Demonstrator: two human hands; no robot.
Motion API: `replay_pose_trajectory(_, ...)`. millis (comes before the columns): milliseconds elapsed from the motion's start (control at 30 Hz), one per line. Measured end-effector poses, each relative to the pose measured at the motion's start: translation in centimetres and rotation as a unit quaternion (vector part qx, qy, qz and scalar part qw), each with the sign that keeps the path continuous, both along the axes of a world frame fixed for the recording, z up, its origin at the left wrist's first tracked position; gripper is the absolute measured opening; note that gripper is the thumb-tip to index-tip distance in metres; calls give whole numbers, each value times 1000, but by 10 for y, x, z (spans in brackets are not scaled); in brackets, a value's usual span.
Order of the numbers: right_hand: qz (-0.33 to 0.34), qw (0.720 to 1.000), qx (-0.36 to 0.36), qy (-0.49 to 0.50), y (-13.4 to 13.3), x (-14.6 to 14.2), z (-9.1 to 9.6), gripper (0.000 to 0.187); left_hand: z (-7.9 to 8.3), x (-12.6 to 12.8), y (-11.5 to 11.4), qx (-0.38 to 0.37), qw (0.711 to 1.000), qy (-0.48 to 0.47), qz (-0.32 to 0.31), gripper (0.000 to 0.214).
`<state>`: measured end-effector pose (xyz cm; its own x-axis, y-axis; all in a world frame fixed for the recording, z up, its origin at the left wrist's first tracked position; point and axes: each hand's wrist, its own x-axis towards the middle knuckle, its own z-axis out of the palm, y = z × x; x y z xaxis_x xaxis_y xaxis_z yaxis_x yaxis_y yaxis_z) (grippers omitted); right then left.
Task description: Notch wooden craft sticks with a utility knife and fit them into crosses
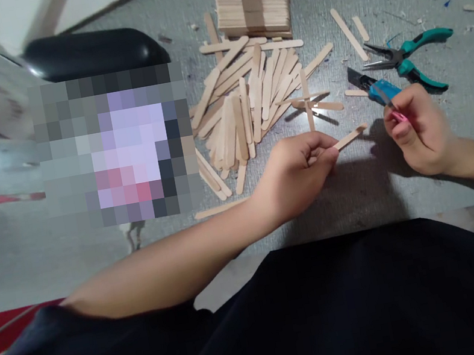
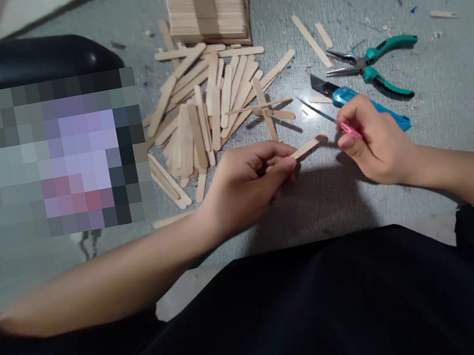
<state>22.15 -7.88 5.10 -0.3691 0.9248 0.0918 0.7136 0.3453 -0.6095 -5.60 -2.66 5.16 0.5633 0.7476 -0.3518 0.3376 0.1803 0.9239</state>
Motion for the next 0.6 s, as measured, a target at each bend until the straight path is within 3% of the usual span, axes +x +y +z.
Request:
replay_pose_trajectory(100,5,1000,18,-3,5,3,6,35,2,-4,5,59,997,34,-45,22)
replay_pose_trajectory(233,77,990,48,-110,7,4,6,35,5,-8,7,95,992,43,-76,27)
replay_pose_trajectory(400,115,978,112,-136,1,3,-2,38,9,-12,10,108,988,85,-77,28)
replay_pose_trajectory(600,153,962,133,-182,3,-3,1,37,13,-12,14,97,985,116,-81,29)
